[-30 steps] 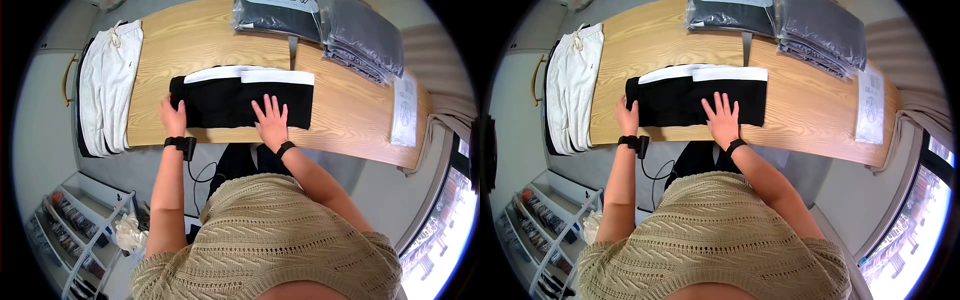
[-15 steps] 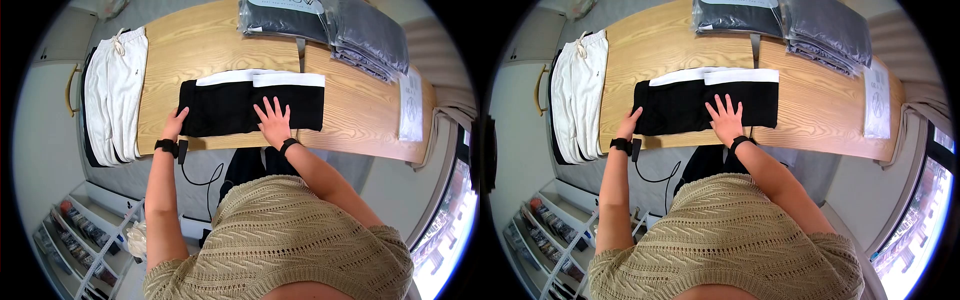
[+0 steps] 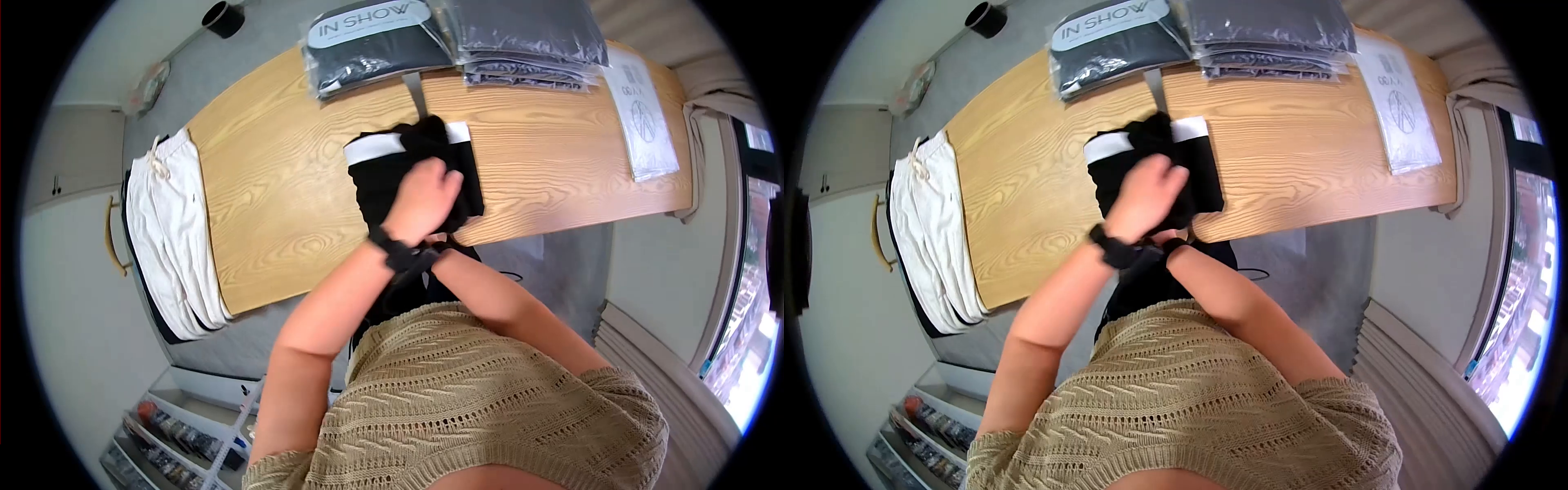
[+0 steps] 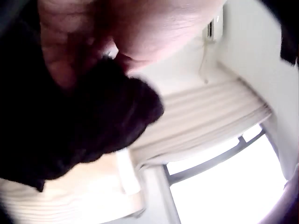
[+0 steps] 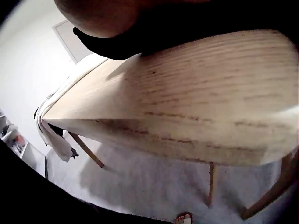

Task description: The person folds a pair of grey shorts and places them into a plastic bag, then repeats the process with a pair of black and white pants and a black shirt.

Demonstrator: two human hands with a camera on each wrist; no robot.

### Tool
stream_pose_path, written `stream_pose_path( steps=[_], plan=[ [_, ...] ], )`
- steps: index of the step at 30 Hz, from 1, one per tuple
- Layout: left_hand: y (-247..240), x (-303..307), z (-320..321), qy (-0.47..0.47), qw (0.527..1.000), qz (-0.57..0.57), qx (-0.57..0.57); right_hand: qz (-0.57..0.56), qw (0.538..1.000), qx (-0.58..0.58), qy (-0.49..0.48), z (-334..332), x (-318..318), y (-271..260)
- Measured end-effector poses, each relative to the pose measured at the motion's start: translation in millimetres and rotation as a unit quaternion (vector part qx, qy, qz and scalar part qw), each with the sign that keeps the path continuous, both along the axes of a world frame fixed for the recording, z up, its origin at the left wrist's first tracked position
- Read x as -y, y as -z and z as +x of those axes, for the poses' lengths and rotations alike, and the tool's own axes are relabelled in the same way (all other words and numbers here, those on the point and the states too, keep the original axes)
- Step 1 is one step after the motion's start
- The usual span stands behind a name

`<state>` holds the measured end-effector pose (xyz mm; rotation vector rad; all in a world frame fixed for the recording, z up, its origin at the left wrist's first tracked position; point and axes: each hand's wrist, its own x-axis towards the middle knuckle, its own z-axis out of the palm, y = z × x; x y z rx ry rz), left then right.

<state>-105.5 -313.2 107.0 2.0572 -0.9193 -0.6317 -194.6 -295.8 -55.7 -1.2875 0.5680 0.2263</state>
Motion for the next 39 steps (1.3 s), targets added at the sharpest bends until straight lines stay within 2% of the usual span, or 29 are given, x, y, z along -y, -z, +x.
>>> stream_pose_path(
  steps=[1,2,4,5,6,9,10,11,12,13,14,15,16,17,20,22,24,26,27,28,29,30,32,37,39],
  plan=[
    [25,12,-12,0.061,0.992,-0.001,-0.115,-0.046,0.999,-0.003,-0.014,-3,-3,0],
    [51,20,-13,0.195,0.969,0.072,-0.130,-0.072,0.997,-0.007,-0.025,-6,-3,1],
    [74,0,-26,0.209,0.975,0.050,0.049,-0.095,0.995,-0.014,-0.033,-8,0,1],
    [66,-5,-17,0.253,0.963,0.091,-0.036,-0.097,0.995,-0.017,-0.033,-6,2,2],
    [62,-13,-11,0.240,0.959,0.068,-0.132,-0.094,0.995,-0.025,-0.033,-5,3,3],
    [55,-44,7,0.219,0.973,0.010,-0.068,-0.126,0.988,-0.050,-0.071,-2,5,0],
    [52,-56,13,0.206,0.978,-0.007,-0.038,-0.186,0.975,-0.041,-0.115,-5,7,-6],
    [52,-69,17,0.198,0.980,-0.022,0.014,-0.333,0.928,0.009,-0.170,-10,12,-11],
    [50,-80,22,0.186,0.982,-0.020,0.033,-0.470,0.852,0.058,-0.224,-21,22,-20],
    [52,-93,27,0.173,0.982,-0.027,0.066,-0.519,0.827,0.161,-0.145,-35,31,-38],
    [57,-107,29,0.158,0.982,-0.033,0.099,-0.395,0.853,0.001,-0.341,-41,49,-76],
    [60,-117,29,0.154,0.983,-0.033,0.095,-0.405,0.865,0.108,-0.276,-58,60,-76],
    [62,-127,29,0.122,0.988,-0.005,0.097,-0.407,0.875,0.208,-0.161,-72,68,-74],
    [64,-133,27,0.090,0.991,0.024,0.098,-0.380,0.899,0.136,-0.168,-81,83,-80],
    [72,-139,20,0.095,0.989,0.010,0.111,-0.438,0.892,-0.073,0.080,-86,110,-109],
    [79,-137,16,0.097,0.989,0.019,0.111,-0.462,0.868,-0.057,0.174,-81,112,-96],
    [83,-134,13,0.115,0.982,0.028,0.148,-0.455,0.874,-0.059,0.161,-79,110,-68],
    [84,-134,14,0.115,0.981,0.045,0.148,-0.447,0.880,-0.057,0.149,-69,114,-63],
    [83,-133,14,0.120,0.979,0.044,0.159,-0.288,0.940,-0.098,0.151,-62,116,-72],
    [81,-133,14,0.127,0.976,0.043,0.171,-0.120,0.972,-0.137,0.149,-54,117,-86],
    [82,-132,15,0.126,0.976,0.042,0.171,-0.054,0.979,-0.128,0.152,-42,117,-112],
    [82,-132,15,0.126,0.975,0.043,0.176,-0.056,0.979,-0.128,0.151,-36,119,-126],
    [82,-131,15,0.125,0.975,0.044,0.180,0.043,0.985,-0.036,0.163,-27,124,-143],
    [85,-119,10,0.113,0.964,0.092,0.221,0.056,0.985,0.012,0.162,-30,132,-138],
    [85,-113,5,0.102,0.955,0.124,0.250,-0.055,0.988,0.028,0.140,-39,139,-134]
  ],
)
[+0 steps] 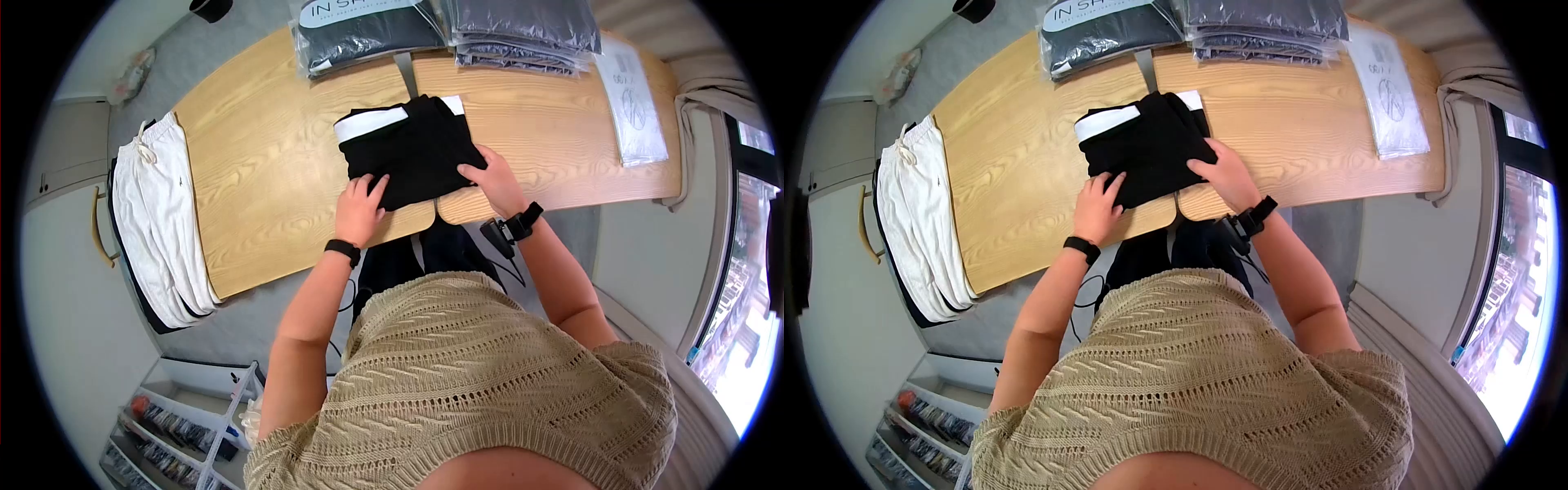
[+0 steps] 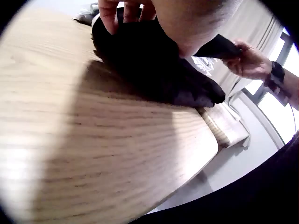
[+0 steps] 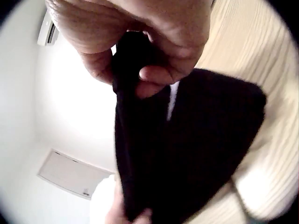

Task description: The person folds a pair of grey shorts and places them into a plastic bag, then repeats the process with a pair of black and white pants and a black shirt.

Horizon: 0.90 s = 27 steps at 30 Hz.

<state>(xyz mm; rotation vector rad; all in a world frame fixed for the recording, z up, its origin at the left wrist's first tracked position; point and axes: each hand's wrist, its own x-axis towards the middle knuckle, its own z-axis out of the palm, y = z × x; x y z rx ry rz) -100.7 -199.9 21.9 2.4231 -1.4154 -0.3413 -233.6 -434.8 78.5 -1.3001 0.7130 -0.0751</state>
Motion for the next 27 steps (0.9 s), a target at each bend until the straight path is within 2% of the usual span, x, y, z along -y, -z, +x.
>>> stream_pose_path(
  steps=[1,3,5,7,9,10,15,17,19,21,22,23,25,27],
  plan=[
    [1,4,-3,-0.001,1.000,0.005,0.028,-0.004,1.000,0.003,-0.001,-5,7,12],
    [-2,12,-12,0.002,0.999,-0.011,0.045,-0.102,0.991,-0.080,0.043,-16,17,49],
    [7,16,-18,-0.006,0.998,-0.006,0.055,-0.170,0.975,-0.082,0.120,-24,17,90],
    [6,17,-19,-0.014,0.999,0.006,0.047,-0.389,0.906,-0.131,0.101,-5,3,48],
    [3,16,-20,-0.014,0.999,0.012,0.045,-0.513,0.857,-0.032,0.042,21,-3,26],
    [2,17,-20,-0.013,0.999,0.018,0.039,-0.530,0.847,0.008,0.031,36,-4,21],
    [0,18,-17,-0.004,0.998,0.030,0.046,-0.523,0.852,-0.025,0.009,92,9,30],
    [-1,18,-15,-0.003,0.999,0.037,0.040,-0.514,0.847,-0.086,-0.101,101,17,33],
    [-2,18,-13,-0.006,0.999,0.037,0.038,-0.542,0.834,-0.038,-0.096,106,25,33],
    [-5,19,-11,-0.005,0.999,0.029,0.026,-0.450,0.867,-0.034,-0.210,109,34,30],
    [-6,19,-11,-0.007,0.999,0.028,0.025,-0.384,0.902,0.011,-0.196,109,35,35],
    [-8,20,-9,-0.006,0.999,0.031,0.011,-0.385,0.901,0.012,-0.198,108,40,35],
    [-8,22,-5,-0.010,0.999,0.033,-0.004,-0.366,0.924,-0.029,-0.110,105,51,35],
    [-8,24,-2,0.008,1.000,0.024,0.017,-0.343,0.929,-0.064,-0.119,105,59,44]
  ],
)
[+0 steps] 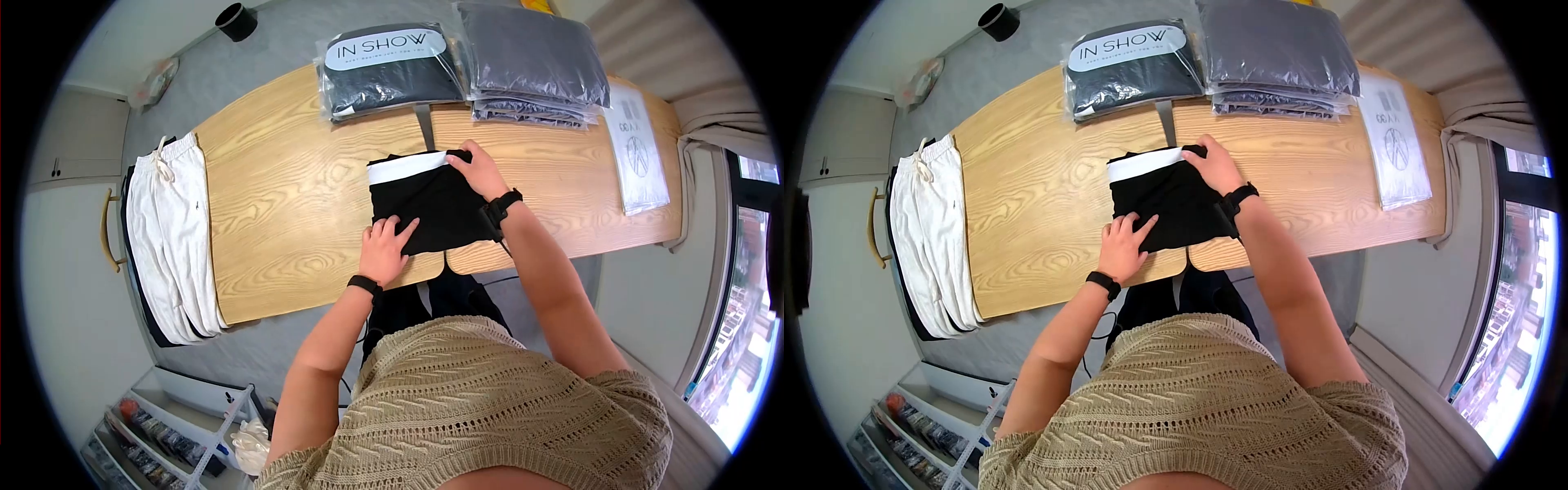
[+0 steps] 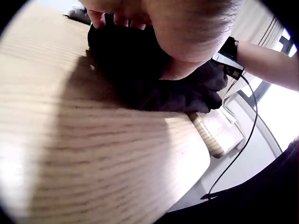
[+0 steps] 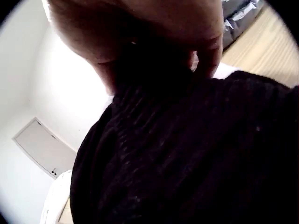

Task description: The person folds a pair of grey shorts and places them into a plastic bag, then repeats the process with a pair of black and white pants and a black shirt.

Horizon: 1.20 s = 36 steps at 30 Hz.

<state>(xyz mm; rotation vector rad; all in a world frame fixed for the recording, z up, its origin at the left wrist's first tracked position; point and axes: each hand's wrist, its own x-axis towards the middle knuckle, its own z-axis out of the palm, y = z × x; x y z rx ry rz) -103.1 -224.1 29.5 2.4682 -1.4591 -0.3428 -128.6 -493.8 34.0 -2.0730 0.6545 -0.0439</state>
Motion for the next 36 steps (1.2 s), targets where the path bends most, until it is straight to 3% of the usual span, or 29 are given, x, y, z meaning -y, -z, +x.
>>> stream_pose_path(
  steps=[3,5,9,14,16,18,20,21,23,26,27,28,30,31,36],
  plan=[
    [-2,5,3,-0.004,1.000,0.013,-0.020,-0.018,0.998,-0.022,0.059,-3,0,16],
    [-2,5,4,-0.003,1.000,0.011,-0.025,-0.143,0.985,0.049,0.081,-9,-5,14],
    [2,4,5,-0.006,1.000,-0.003,-0.029,-0.094,0.991,-0.049,0.081,-54,-16,16],
    [-3,7,11,0.011,0.999,0.015,-0.027,-0.089,0.965,-0.144,0.199,-71,-51,30],
    [-7,5,23,0.050,0.988,-0.031,-0.142,-0.091,0.958,-0.161,0.219,-69,-51,28],
    [-12,9,33,0.025,0.980,-0.094,-0.173,-0.071,0.958,-0.210,0.185,-67,-43,28],
    [-16,21,40,0.101,0.989,-0.099,-0.040,-0.097,0.966,-0.181,0.159,-72,-37,32],
    [-23,29,42,0.103,0.989,-0.100,-0.040,-0.126,0.975,-0.136,0.124,-76,-36,31],
    [-37,48,43,0.165,0.986,-0.032,-0.011,-0.134,0.983,-0.103,0.067,-83,-27,29],
    [-12,62,37,0.205,0.978,0.029,-0.017,-0.079,0.983,-0.141,0.082,-95,-15,11],
    [-5,66,34,0.190,0.981,0.033,-0.016,-0.221,0.968,-0.074,0.092,-103,-17,29],
    [-3,70,33,0.189,0.981,0.030,-0.017,-0.243,0.965,-0.045,0.085,-100,-24,7],
    [2,74,28,0.168,0.984,0.049,-0.019,-0.336,0.938,0.032,-0.075,-101,-39,-33],
    [5,74,29,0.168,0.985,0.039,-0.024,-0.363,0.924,-0.008,-0.123,-106,-50,-31],
    [11,78,29,0.160,0.983,0.068,-0.057,-0.320,0.941,-0.073,-0.084,-113,-52,9]
  ],
)
